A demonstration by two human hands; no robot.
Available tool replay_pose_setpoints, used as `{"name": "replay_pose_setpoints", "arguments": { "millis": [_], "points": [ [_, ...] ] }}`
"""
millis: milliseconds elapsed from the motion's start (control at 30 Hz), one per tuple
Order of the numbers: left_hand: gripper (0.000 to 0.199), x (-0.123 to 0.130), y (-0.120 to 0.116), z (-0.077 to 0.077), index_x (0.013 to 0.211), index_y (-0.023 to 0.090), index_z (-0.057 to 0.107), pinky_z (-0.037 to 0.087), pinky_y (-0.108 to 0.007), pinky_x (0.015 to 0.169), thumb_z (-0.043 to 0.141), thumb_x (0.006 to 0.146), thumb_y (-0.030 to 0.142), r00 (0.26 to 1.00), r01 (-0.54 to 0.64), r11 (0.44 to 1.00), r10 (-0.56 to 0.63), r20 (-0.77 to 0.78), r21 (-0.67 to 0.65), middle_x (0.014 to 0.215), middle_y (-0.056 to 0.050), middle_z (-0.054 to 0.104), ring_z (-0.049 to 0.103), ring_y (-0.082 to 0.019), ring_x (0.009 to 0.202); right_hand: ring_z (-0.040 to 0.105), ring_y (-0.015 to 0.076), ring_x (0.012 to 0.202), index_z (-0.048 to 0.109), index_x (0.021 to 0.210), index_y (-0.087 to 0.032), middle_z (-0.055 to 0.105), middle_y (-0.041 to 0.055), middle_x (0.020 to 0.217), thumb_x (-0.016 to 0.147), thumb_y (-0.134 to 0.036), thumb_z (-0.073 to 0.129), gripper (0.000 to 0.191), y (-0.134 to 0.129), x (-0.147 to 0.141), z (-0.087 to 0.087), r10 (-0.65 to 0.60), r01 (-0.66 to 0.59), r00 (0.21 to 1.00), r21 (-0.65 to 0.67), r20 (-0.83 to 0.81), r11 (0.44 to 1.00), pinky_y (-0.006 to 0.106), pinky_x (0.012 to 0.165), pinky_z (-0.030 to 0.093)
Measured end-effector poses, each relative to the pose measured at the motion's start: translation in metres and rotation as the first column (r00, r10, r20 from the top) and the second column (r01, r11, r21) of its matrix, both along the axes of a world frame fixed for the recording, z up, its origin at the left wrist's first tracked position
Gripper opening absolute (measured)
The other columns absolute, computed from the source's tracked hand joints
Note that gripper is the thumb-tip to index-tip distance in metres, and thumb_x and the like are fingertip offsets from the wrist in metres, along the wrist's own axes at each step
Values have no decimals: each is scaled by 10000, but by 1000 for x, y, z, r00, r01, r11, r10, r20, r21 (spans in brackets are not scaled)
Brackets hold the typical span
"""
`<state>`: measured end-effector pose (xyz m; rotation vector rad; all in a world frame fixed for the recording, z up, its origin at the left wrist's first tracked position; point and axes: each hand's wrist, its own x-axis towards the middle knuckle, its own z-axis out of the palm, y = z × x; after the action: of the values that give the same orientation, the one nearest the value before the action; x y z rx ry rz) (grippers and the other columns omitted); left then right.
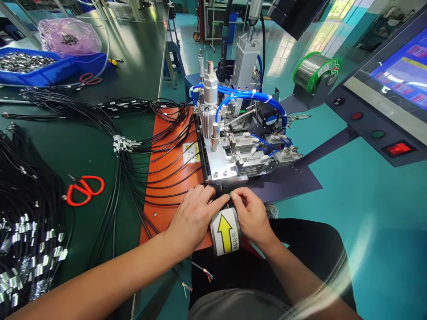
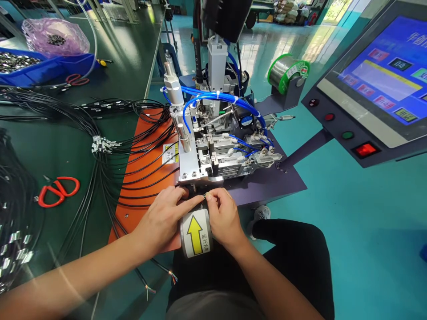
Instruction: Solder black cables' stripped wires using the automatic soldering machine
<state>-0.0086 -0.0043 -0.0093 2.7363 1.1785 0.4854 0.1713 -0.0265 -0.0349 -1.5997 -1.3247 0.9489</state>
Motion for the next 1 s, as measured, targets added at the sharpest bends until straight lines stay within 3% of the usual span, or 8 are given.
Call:
{"name": "replay_pose_setpoints", "arguments": {
  "millis": [233,367,600,767,867,1000],
  "points": [
    [371,-2,0,-6,1275,237,593,443,-344,759,480,936,136,996,14,999,-17,89,34,952,-71,516,433,-201,858,534,150,628,662,900,-184,624,7,729,908,-471,548,309,0,7,5,33,-64,972,-128,-234,990,257,572,423],
    [353,-4,-1,-8,1265,234,595,457,-345,764,472,947,141,993,22,999,-25,117,33,950,-69,540,466,-192,856,521,140,621,666,874,-180,619,4,733,882,-451,596,280,1,8,5,31,-57,974,-109,-223,992,250,570,421],
    [234,-4,-1,-7,1077,161,651,488,-330,793,464,946,106,965,-1,998,-15,261,61,963,-78,614,536,-185,890,563,161,637,659,861,-184,656,24,758,884,-450,579,278,1,5,6,8,-23,992,-113,-130,993,268,587,448],
    [229,-4,0,-7,1057,144,647,493,-328,788,452,949,94,965,16,998,-33,259,67,947,-76,620,540,-184,870,547,155,648,633,847,-198,616,9,749,907,-406,546,233,0,2,6,11,-14,999,-62,-48,998,263,590,433],
    [225,-3,0,-6,1052,145,649,493,-334,788,451,951,108,974,15,997,-32,225,77,944,-80,620,539,-187,869,554,159,673,633,838,-196,627,17,773,903,-405,554,232,0,1,6,1,-5,998,-61,-67,998,270,619,443],
    [230,-2,-1,-6,1052,150,652,490,-334,770,447,953,120,978,-1,995,-19,207,96,938,-85,617,537,-191,872,544,154,636,653,855,-184,633,20,735,881,-461,580,288,-4,3,9,-27,-2,983,-154,-181,988,262,567,428]
  ]
}}
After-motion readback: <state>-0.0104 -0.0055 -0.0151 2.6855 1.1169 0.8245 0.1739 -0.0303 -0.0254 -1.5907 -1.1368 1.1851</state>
